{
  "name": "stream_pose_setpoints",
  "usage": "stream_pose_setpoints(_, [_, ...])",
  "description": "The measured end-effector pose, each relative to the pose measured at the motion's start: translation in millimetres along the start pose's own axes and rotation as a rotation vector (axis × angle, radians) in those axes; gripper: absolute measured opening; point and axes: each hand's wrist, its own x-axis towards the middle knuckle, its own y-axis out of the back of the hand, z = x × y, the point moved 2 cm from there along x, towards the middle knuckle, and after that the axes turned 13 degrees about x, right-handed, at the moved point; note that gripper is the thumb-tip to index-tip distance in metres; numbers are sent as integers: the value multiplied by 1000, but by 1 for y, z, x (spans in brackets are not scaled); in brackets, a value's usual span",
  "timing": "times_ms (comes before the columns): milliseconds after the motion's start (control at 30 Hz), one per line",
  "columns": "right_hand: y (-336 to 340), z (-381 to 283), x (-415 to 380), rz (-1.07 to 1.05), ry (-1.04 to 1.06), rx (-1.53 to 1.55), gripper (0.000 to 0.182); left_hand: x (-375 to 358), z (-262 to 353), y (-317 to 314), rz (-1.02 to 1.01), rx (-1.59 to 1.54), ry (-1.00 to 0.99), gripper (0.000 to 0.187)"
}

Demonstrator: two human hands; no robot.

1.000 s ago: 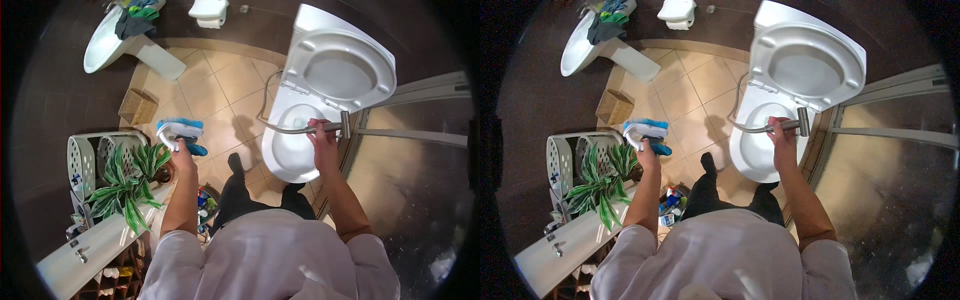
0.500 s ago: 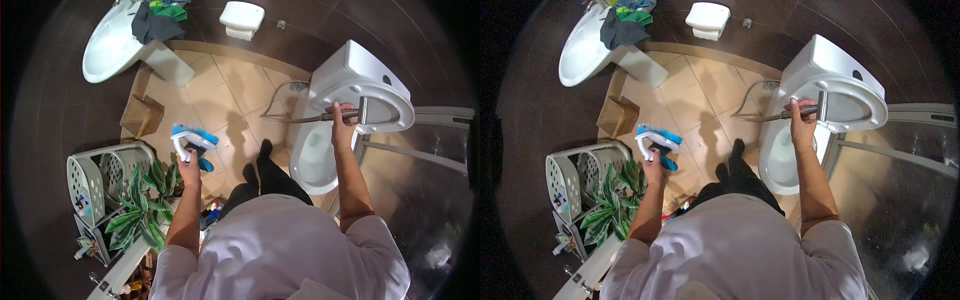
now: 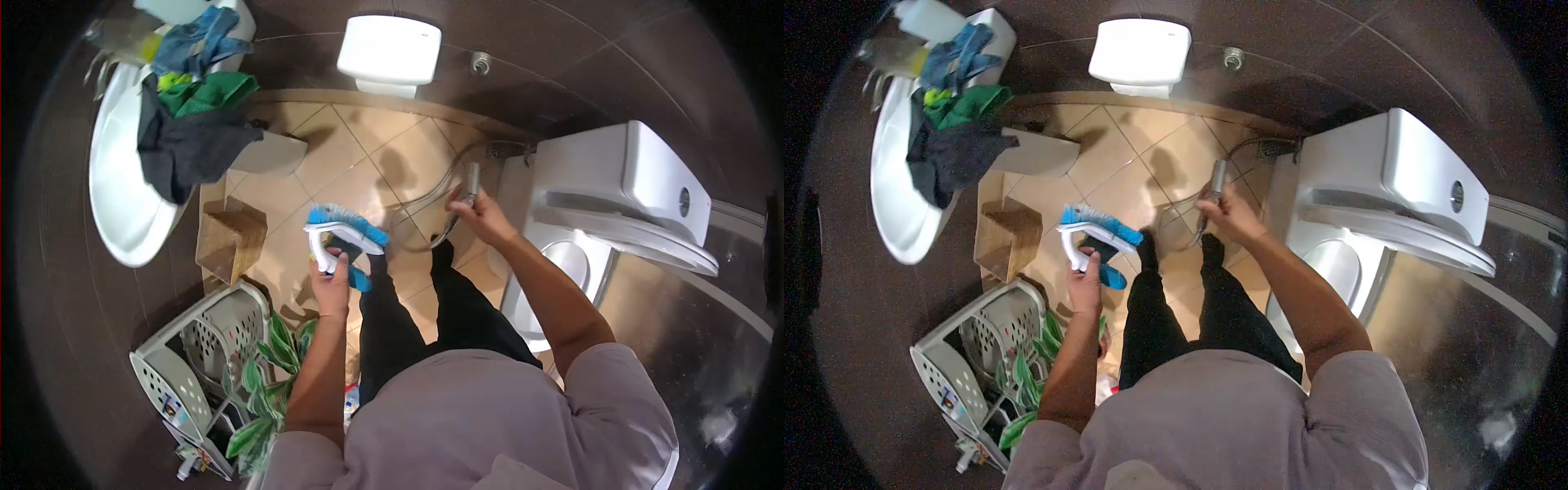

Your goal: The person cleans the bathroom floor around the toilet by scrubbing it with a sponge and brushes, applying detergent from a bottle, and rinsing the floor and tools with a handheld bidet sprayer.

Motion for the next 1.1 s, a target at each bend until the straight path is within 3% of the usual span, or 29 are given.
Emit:
stream_pose_setpoints(67, [-14, 46, 26, 16, -246, -15, 31, 25, -4, -17, -17, -28, -3, 15])
stream_pose_setpoints(200, [-56, 89, 80, 89, -341, 231, 31, 78, -25, -35, -89, -30, 46, 15])
stream_pose_setpoints(267, [-79, 107, 98, 27, -346, 46, 33, 95, -24, -30, -94, -29, 9, 15])
stream_pose_setpoints(367, [-116, 101, 123, -27, -351, 161, 26, 124, -38, -11, -65, 35, 28, 15])
stream_pose_setpoints(533, [-163, 94, 156, -216, -294, 230, 35, 159, -53, 22, 86, 126, 9, 11])
stream_pose_setpoints(667, [-175, 84, 169, -202, -175, 249, 31, 172, -69, 37, 146, -10, 106, 10])
stream_pose_setpoints(733, [-158, 83, 167, -209, -216, 318, 29, 173, -73, 37, 178, 15, 114, 11])
stream_pose_setpoints(800, [-137, 94, 155, -80, -298, 522, 21, 172, -77, 38, 185, 55, 153, 12])
stream_pose_setpoints(900, [-61, 139, 121, 271, -440, 227, 26, 162, -63, 27, 127, 55, 185, 11])
stream_pose_setpoints(967, [-15, 119, 90, 563, -253, 298, 26, 159, -56, 20, 105, 13, 261, 9])
stream_pose_setpoints(1033, [20, 114, 65, 876, -217, 387, 27, 159, -60, 16, 70, -54, 203, 9])
stream_pose_setpoints(1100, [34, 104, 53, 909, -185, 372, 28, 158, -58, 10, 54, -84, 167, 12])
